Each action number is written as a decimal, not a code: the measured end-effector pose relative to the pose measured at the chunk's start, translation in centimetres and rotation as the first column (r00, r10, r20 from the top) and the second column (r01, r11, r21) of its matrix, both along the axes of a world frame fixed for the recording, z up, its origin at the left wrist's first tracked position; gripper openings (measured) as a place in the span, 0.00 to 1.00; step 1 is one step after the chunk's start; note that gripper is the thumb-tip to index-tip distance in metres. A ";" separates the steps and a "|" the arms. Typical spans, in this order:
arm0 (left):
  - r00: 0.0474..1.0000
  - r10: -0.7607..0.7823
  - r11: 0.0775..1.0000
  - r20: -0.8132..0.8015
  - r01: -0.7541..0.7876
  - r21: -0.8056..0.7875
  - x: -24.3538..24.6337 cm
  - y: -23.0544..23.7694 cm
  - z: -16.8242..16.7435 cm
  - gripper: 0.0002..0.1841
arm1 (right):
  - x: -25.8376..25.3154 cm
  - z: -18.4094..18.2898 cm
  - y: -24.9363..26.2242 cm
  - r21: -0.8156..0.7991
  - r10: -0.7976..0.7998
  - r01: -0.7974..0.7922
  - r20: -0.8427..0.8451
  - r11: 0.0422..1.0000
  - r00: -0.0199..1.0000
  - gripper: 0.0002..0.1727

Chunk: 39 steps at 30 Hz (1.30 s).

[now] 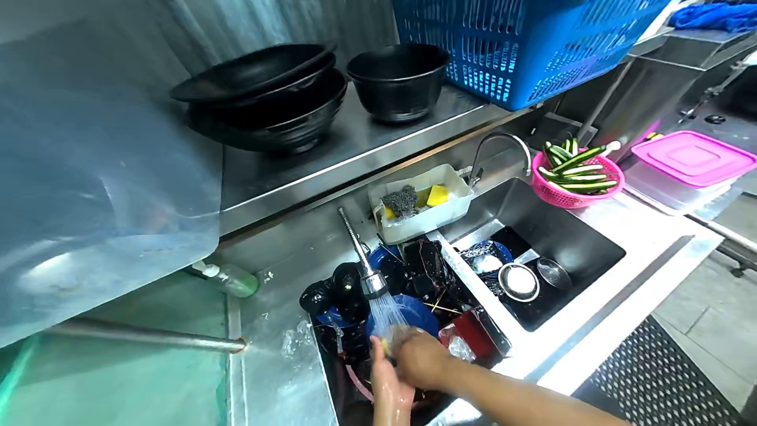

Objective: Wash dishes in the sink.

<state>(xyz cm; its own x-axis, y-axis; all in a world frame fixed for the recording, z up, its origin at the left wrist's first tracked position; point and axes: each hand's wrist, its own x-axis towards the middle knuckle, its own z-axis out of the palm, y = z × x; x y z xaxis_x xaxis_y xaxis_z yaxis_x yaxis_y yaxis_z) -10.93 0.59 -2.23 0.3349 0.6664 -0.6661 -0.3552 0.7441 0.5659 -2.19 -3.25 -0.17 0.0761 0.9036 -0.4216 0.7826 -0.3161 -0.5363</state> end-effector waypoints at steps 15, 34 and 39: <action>0.990 -0.009 0.999 0.144 0.013 -0.031 1.7 -2.2 -0.4 0.24 | 5.5 -1.1 2.8 0.135 -0.150 0.133 0.127 0.982 0.980 0.31; 0.727 -0.512 0.790 0.457 0.608 -0.081 5.9 -1.8 -3.1 0.29 | 8.4 1.6 -1.1 -0.305 -0.643 0.887 -0.766 0.346 -0.013 0.25; 0.931 -0.281 0.951 -0.235 0.303 0.062 6.3 -1.3 -5.7 0.33 | 3.5 -0.4 -3.8 -0.624 -0.598 0.690 -0.726 0.367 -0.339 0.27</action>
<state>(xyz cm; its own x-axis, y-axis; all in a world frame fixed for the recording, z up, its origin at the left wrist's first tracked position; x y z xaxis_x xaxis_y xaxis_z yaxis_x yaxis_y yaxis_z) -4.58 -0.72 -7.96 0.3761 0.6259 -0.6832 0.0113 0.7342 0.6788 1.30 -7.07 -0.55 0.3278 0.5863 -0.7408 -0.8264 -0.2021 -0.5256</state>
